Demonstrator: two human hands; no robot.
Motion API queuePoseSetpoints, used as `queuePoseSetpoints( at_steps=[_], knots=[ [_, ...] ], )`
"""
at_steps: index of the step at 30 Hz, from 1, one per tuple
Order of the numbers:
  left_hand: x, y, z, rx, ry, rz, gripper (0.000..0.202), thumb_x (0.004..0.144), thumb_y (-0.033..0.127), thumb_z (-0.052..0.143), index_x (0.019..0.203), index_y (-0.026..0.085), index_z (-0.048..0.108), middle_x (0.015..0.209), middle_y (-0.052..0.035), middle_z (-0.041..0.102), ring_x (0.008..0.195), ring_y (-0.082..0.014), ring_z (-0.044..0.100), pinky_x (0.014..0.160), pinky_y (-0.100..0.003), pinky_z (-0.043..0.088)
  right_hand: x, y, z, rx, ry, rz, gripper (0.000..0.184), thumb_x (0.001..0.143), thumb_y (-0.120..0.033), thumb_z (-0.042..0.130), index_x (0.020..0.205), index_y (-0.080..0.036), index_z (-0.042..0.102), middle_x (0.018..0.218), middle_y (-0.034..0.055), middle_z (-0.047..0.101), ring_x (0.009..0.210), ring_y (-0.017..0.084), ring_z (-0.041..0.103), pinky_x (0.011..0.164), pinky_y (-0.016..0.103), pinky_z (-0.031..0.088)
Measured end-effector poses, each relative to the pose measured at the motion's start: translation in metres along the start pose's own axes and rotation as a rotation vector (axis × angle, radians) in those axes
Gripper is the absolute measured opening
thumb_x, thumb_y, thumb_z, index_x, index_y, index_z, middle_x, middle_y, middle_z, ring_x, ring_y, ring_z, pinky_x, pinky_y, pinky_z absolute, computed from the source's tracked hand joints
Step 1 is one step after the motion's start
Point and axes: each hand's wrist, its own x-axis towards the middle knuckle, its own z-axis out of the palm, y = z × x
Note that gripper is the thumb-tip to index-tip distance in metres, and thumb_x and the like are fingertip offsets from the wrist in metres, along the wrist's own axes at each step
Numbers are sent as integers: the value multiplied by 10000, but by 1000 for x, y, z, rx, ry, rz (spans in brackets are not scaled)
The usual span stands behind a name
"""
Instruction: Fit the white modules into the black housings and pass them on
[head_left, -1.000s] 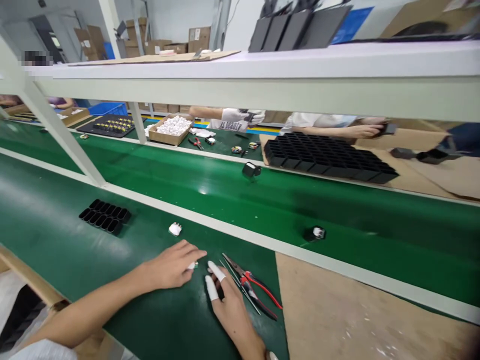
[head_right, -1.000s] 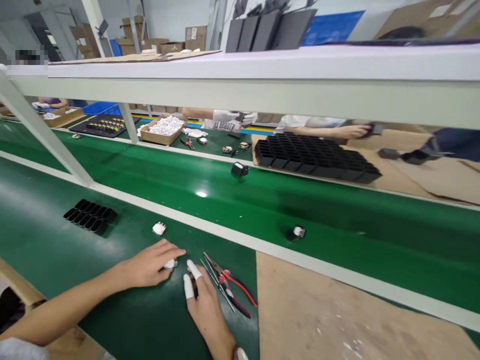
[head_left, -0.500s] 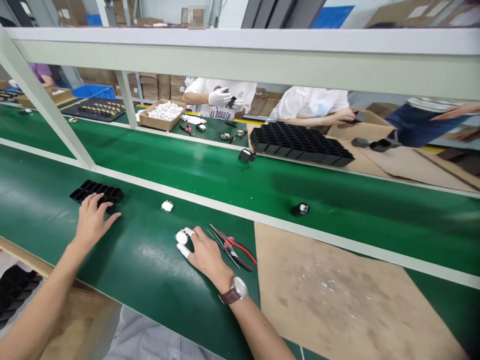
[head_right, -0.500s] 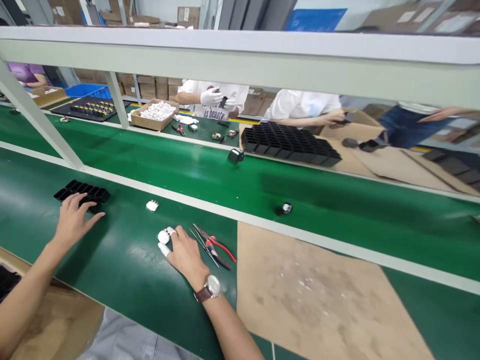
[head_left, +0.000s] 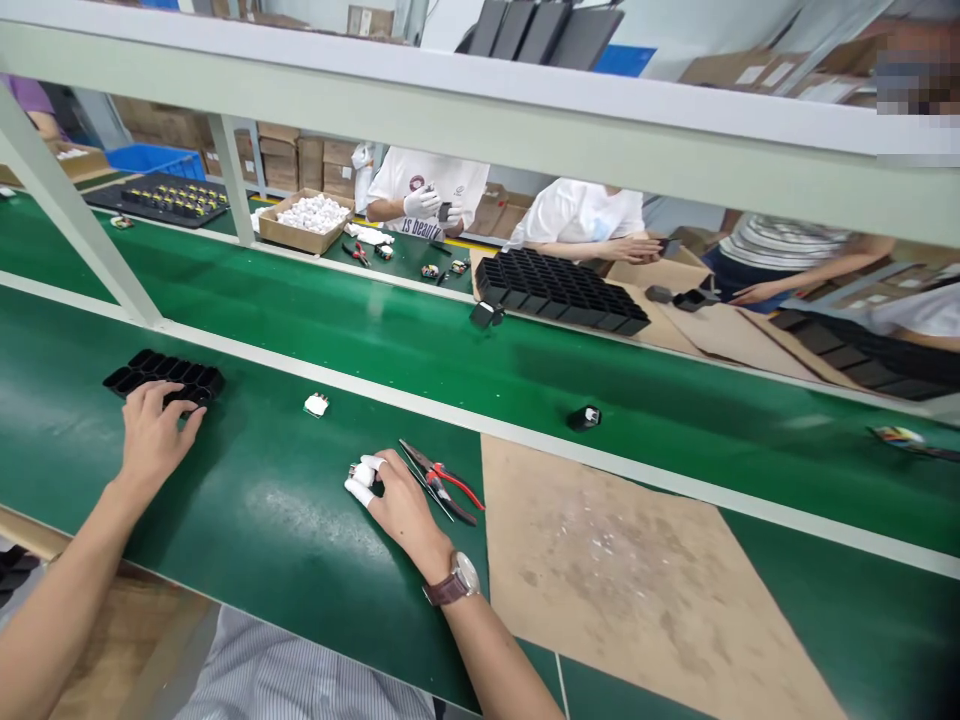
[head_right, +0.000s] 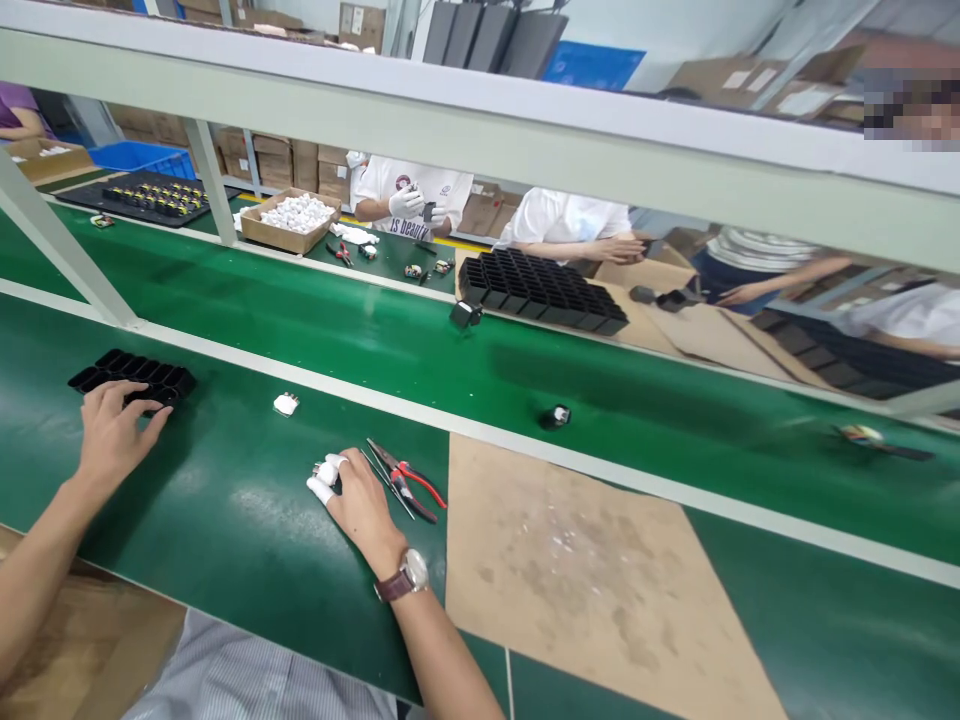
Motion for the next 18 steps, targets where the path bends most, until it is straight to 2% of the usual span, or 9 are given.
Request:
queuePoseSetpoints(
  at_steps=[2,4,7,10,13,16,18],
  knots=[
    [3,20,-3,-121,-8,2,179,952,363,681,838,225,670,1172,-128,684,1219,-382,619,1026,-584,510,-3,5,-6,47,-24,-21,478,945,-311,750,1378,-186,590,1199,117,627,1103,274,660,1008,468,564],
    [4,52,-3,-276,-49,14,139,943,334,689,853,231,667,1166,-99,693,1131,-311,672,990,-508,557,-6,11,-13,101,-62,-26,592,922,-276,766,1455,-193,521,1256,125,601,1093,260,656,995,467,575],
    [2,111,5,-554,-212,124,149,963,259,653,826,223,608,1222,-78,692,1112,-235,697,962,-403,579,-9,18,-21,161,-128,-1,587,919,-226,739,1463,-231,518,1282,114,582,969,214,654,872,415,613],
    [1,157,27,-734,-351,190,177,979,214,613,825,218,526,1274,-86,672,1117,-198,701,936,-346,577,-7,22,-22,193,-165,9,605,927,-231,728,1488,-242,504,1257,102,578,905,193,630,841,396,611],
    [4,180,49,-790,-423,220,164,980,220,619,854,218,514,1259,-93,653,1095,-196,695,932,-347,575,-5,23,-20,214,-157,8,568,963,-300,710,1490,-244,509,1233,94,577,891,187,615,856,393,602],
    [8,184,60,-810,-446,179,111,979,279,667,1010,223,576,1212,-97,637,1100,-216,674,973,-388,570,-3,23,-17,233,-108,-1,469,986,-309,683,1435,-256,561,1224,88,583,854,177,599,840,376,600],
    [9,183,61,-849,-489,140,327,959,342,725,1228,234,574,1259,-114,619,1169,-242,651,1027,-420,556,-3,22,-16,241,-87,-9,421,983,-293,684,1392,-254,592,1201,82,588,843,175,595,829,363,599]
  ],
)
